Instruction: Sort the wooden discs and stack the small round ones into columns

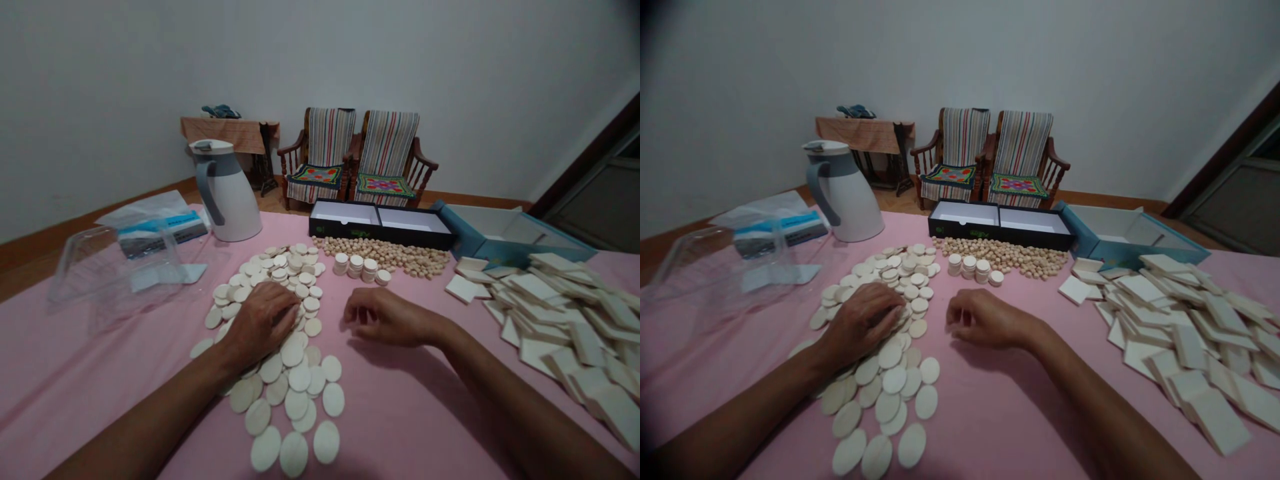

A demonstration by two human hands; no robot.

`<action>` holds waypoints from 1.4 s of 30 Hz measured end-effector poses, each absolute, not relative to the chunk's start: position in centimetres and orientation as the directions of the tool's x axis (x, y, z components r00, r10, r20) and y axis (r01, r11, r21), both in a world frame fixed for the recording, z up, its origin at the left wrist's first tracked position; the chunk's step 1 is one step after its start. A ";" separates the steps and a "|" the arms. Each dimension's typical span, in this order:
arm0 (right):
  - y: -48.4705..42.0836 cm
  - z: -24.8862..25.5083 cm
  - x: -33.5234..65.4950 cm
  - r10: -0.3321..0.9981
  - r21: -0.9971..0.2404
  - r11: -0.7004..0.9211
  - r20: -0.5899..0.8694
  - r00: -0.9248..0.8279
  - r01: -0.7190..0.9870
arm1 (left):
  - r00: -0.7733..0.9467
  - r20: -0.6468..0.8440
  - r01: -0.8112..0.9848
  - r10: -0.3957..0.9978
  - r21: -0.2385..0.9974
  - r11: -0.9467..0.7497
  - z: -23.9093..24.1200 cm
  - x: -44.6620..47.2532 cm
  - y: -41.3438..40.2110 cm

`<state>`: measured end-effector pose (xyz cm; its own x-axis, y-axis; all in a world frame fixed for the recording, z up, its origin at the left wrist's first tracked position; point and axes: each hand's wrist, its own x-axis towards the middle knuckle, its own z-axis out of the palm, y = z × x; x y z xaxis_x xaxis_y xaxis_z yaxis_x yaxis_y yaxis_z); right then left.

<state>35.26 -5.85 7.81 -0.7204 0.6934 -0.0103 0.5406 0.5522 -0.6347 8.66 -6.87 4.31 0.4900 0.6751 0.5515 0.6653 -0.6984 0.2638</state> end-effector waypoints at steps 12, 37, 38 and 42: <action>-9.8 6.9 31.7 0.580 -0.467 0.687 -0.108 -0.807 0.556 | 0.487 0.547 0.674 0.681 0.260 -0.692 4.6 8.7 -7.0; -0.3 3.3 41.1 0.941 -0.328 0.221 0.320 -0.112 0.919 | 0.485 0.557 0.665 0.674 0.266 -0.698 4.4 8.5 -6.9; -0.3 3.4 41.1 0.939 -0.329 0.225 0.325 -0.113 0.917 | 0.485 0.557 0.664 0.674 0.266 -0.698 4.4 8.5 -6.9; -1.0 4.8 40.5 0.917 -0.356 0.247 0.387 -0.099 0.901 | 0.486 0.551 0.669 0.678 0.264 -0.695 4.4 8.5 -6.9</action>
